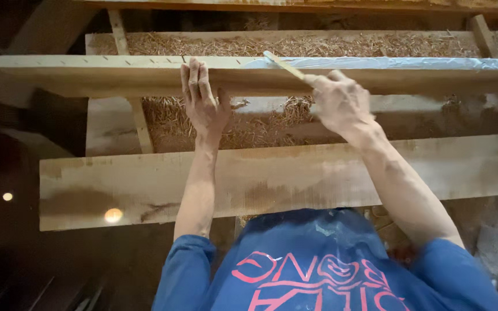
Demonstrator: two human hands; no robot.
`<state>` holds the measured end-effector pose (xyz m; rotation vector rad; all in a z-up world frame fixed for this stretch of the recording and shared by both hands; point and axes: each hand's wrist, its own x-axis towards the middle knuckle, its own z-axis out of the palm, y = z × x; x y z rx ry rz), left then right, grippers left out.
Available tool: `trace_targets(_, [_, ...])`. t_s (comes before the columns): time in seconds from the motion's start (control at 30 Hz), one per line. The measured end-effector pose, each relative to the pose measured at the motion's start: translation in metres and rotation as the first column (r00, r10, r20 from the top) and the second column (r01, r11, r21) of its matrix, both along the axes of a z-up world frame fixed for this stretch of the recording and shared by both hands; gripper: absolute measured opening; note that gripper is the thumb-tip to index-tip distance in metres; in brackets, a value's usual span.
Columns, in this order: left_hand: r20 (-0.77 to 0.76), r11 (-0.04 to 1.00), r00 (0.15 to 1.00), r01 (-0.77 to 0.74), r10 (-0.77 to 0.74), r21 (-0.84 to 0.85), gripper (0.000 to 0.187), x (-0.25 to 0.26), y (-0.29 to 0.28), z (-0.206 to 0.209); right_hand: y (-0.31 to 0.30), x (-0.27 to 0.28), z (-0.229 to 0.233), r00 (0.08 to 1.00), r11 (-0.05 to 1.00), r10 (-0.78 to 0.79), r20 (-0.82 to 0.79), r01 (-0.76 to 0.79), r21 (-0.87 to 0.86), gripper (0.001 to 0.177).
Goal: The person applies white glue to the edges of wooden planks using a brush. They repeatedly dip the brush into a bucket of glue and spread it along the plank edges in a workshop setting.
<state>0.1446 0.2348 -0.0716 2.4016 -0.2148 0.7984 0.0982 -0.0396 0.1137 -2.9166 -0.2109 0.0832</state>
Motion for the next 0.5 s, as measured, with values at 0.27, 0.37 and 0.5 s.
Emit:
trace_targets(0.27, [-0.024, 0.998, 1.0, -0.01, 0.011, 0.063, 0.059, -0.002, 0.003, 0.006, -0.008, -0.004, -0.019, 0.99, 0.993, -0.119, 0.072, 0.119, -0.008, 0.031])
trace_targets(0.37, [-0.042, 0.999, 0.999, -0.005, 0.006, 0.034, 0.057, -0.002, 0.001, 0.003, -0.02, -0.019, -0.025, 0.974, 0.983, -0.161, 0.159, 0.172, -0.059, 0.035])
trace_targets(0.5, [0.005, 0.996, 1.0, -0.007, 0.007, 0.092, 0.059, 0.003, 0.003, -0.006, -0.035, -0.036, -0.021, 0.865, 0.935, -0.306, 0.398, 0.352, -0.047, 0.032])
